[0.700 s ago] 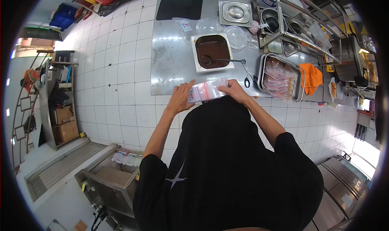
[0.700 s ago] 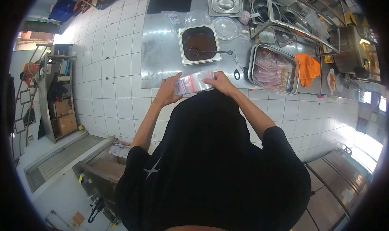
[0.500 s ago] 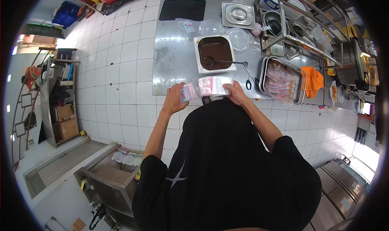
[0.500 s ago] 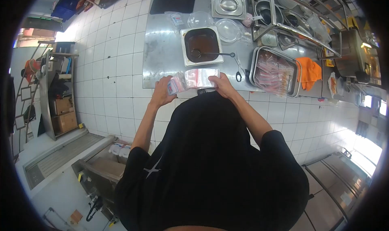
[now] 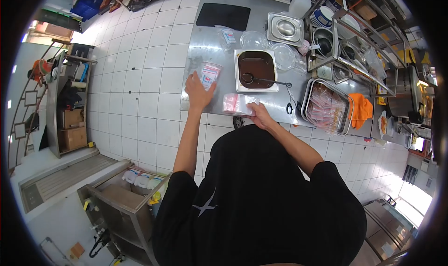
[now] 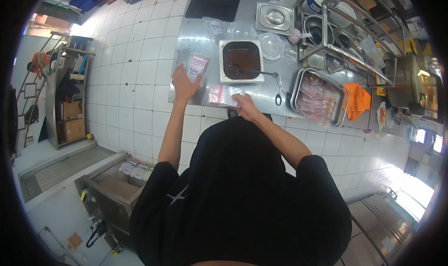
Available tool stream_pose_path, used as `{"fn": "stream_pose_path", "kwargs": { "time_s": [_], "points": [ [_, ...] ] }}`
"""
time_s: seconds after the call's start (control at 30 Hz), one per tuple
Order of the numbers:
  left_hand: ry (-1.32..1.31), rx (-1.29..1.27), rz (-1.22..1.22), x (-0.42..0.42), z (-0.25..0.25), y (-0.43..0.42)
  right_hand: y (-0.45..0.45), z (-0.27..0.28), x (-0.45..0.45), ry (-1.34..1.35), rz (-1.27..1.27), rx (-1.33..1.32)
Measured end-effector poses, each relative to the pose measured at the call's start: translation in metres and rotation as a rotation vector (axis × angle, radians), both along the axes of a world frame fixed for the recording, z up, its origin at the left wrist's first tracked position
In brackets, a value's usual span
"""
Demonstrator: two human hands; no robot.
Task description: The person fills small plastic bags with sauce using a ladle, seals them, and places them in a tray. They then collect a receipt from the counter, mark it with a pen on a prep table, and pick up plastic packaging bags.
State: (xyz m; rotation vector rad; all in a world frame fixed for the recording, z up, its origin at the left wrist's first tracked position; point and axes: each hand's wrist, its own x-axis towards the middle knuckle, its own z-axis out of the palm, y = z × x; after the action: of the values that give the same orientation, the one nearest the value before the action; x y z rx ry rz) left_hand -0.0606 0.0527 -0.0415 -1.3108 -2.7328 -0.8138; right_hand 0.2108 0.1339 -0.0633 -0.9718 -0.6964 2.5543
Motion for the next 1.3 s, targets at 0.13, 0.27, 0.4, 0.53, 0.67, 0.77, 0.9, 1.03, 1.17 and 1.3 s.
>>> {"fn": "stream_pose_path", "kwargs": {
  "time_s": [0.13,0.27,0.4,0.53,0.67,0.77,0.9,1.03,1.17,1.3],
  "points": [
    [-0.823,-0.022,0.041,0.026,0.008,-0.058,-0.004,0.007,-0.025,0.103,-0.032,-0.129],
    [-1.548,0.394,0.063,0.099,-0.006,-0.065,-0.013,0.035,-0.037,0.152,0.018,-0.239],
    [-1.623,0.797,0.15,0.101,-0.024,-0.031,-0.023,0.017,-0.042,0.085,0.203,-0.111],
    [-1.706,0.523,-0.036,0.053,-0.03,-0.007,-0.012,0.012,-0.046,-0.121,0.379,0.011],
    [-1.062,0.168,-0.216,0.015,-0.009,0.017,0.011,0.02,-0.035,-0.302,0.375,0.287],
    [-1.074,0.007,-0.322,0.007,0.003,0.03,0.033,0.002,-0.024,-0.295,0.278,0.322],
    [-1.187,-0.023,-0.294,0.008,-0.001,0.025,0.026,0.009,-0.029,-0.386,0.361,0.505],
    [-1.381,0.06,-0.273,0.027,0.011,-0.003,0.013,0.031,-0.053,-0.393,0.469,0.686],
    [-1.806,0.264,-0.038,0.056,0.024,-0.022,0.001,0.017,-0.067,-0.2,0.446,0.573],
    [-1.378,0.346,-0.143,0.07,0.013,-0.027,0.009,0.003,-0.078,-0.394,0.655,0.81]
  ]
}}
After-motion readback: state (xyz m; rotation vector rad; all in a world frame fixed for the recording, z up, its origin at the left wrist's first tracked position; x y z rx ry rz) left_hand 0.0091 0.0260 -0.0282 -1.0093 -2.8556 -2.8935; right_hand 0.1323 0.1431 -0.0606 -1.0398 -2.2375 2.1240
